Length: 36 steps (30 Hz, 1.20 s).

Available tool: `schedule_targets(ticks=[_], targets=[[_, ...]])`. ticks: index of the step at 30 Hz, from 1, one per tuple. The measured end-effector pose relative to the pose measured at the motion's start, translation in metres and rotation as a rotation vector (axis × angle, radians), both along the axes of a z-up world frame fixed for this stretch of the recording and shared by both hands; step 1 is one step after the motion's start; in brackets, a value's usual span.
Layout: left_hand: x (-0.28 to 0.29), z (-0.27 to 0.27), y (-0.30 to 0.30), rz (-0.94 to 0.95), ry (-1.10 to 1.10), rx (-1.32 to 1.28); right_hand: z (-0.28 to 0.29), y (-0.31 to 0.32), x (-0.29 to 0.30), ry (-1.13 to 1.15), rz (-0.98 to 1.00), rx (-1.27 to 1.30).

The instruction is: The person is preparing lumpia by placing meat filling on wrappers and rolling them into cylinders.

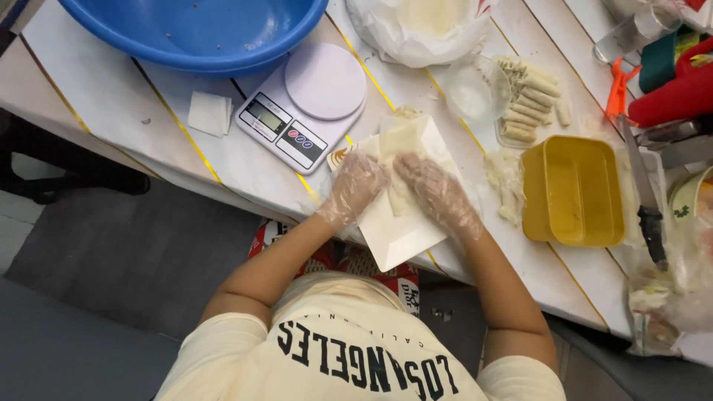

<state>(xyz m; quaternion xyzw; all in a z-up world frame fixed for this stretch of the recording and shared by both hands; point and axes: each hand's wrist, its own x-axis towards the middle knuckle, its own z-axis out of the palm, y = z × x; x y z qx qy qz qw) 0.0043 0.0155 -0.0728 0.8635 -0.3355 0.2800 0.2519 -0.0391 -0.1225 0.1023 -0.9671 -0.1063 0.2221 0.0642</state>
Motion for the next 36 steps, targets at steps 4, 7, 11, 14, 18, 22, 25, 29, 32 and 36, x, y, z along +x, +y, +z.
schedule_targets(ticks=[4,7,11,14,18,22,25,29,32,36], targets=[[-0.027,0.065,0.011,0.095,-0.037,0.154,-0.04,-0.028,0.017,-0.307,0.149,-0.138],[-0.023,0.061,0.014,0.041,-0.032,0.098,-0.049,-0.026,0.02,-0.457,0.292,-0.303],[-0.019,0.038,0.009,0.001,-0.023,0.023,-0.044,-0.007,0.007,-0.462,0.464,-0.331],[-0.011,0.008,0.004,0.004,-0.077,0.069,-0.045,-0.007,0.022,-0.511,0.517,-0.422],[-0.002,-0.038,-0.01,-0.016,-0.094,0.088,-0.043,0.0,0.049,-0.522,0.437,-0.282],[0.011,-0.038,-0.006,0.095,0.127,0.078,-0.038,0.002,0.044,-0.611,0.532,-0.065],[-0.001,0.014,0.0,0.164,-0.028,0.114,-0.018,0.0,0.006,-0.425,0.449,0.219],[-0.017,0.072,0.007,0.077,-0.222,0.23,-0.045,-0.051,-0.01,-0.591,0.522,0.128],[-0.013,0.051,0.0,0.173,-0.238,0.327,-0.06,-0.068,-0.004,-0.644,0.483,-0.569],[-0.01,0.035,0.001,0.179,-0.297,0.345,-0.055,-0.064,-0.009,-0.666,0.461,-0.413]])
